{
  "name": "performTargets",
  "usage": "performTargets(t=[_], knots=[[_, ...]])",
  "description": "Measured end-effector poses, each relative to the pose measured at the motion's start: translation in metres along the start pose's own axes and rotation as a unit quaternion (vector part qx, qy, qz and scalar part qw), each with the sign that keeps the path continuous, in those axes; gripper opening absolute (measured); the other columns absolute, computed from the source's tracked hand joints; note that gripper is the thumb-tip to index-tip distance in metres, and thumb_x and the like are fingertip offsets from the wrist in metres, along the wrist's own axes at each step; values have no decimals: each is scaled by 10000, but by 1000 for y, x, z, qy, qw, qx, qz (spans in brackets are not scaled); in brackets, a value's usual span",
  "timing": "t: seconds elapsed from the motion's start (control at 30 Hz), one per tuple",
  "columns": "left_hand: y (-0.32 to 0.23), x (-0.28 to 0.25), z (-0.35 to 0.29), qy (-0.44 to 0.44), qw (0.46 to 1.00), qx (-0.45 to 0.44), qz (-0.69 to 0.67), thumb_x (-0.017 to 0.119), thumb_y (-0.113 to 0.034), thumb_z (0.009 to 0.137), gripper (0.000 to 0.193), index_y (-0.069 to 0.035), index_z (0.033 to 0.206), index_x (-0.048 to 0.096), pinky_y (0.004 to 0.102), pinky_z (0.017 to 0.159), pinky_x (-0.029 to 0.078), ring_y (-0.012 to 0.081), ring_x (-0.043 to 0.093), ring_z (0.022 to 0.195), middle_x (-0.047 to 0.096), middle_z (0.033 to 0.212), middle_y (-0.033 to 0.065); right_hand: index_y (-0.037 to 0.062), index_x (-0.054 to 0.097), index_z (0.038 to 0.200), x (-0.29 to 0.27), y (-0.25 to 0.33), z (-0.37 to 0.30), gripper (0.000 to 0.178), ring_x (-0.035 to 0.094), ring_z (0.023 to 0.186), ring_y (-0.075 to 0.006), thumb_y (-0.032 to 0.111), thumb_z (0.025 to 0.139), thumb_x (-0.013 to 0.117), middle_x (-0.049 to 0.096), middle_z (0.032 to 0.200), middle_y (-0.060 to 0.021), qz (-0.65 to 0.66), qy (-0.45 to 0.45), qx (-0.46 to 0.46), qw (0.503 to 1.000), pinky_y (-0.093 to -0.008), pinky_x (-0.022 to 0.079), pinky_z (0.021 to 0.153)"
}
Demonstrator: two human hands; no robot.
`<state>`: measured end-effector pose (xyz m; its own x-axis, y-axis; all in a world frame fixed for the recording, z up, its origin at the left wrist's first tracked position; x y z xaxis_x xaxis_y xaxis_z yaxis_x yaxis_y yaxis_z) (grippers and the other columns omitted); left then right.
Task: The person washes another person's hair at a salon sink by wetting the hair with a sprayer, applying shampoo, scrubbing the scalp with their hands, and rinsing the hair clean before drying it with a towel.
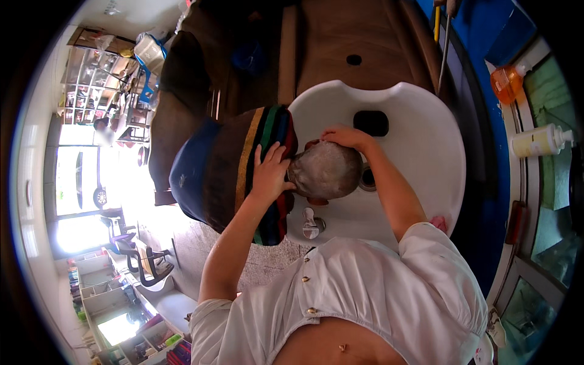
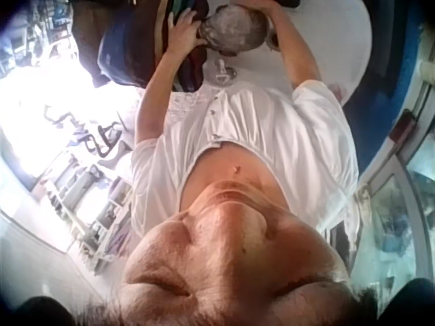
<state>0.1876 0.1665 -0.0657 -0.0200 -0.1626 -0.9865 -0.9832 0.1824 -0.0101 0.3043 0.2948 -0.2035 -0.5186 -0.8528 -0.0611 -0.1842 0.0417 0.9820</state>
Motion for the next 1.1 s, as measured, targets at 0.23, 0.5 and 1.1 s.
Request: performTargets(t=[0.23, 0.5, 1.1], knots=[[-2, -1, 5, 4, 1000, 10, 0, 831, -310, 513, 589, -69, 1019, 652, 523, 1112, 106, 236, 305, 1330, 467, 1303, 102, 35, 657, 975, -6, -7, 10, 229, 586, 872, -188, 152, 834, 520, 645, 917, -87, -74, 14, 75, 994, -287, 450, 796], [-1, -6, 6, -2, 1000, 6, -3, 829, -285, 512, 558, -70, 998, 657, 523, 1110, 116, 234, 319, 1324, 470, 1301, 101, 53, 668, 926, 33, 53, 28, 208, 612, 861, -229, 69, 764, 538, 660, 918, -100, -211, 82, -8, 974, -329, 467, 767], [4, -8, 0, -45, 999, 5, -12, 830, -263, 523, 618, -68, 1071, 623, 508, 1116, 116, 244, 294, 1341, 434, 1344, 110, 17, 617, 910, 58, 99, 14, 200, 592, 831, -300, 67, 720, 579, 633, 900, -151, -254, 185, -15, 949, -393, 460, 738]])
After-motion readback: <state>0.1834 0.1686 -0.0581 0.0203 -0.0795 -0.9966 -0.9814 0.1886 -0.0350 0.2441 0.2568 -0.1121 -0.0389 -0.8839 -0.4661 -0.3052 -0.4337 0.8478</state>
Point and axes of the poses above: each hand's wrist, its own z-axis towards the middle knuckle, its own x-axis out of the palm, y = z × x, the point moved 8 cm from there along z, towards the middle knuckle
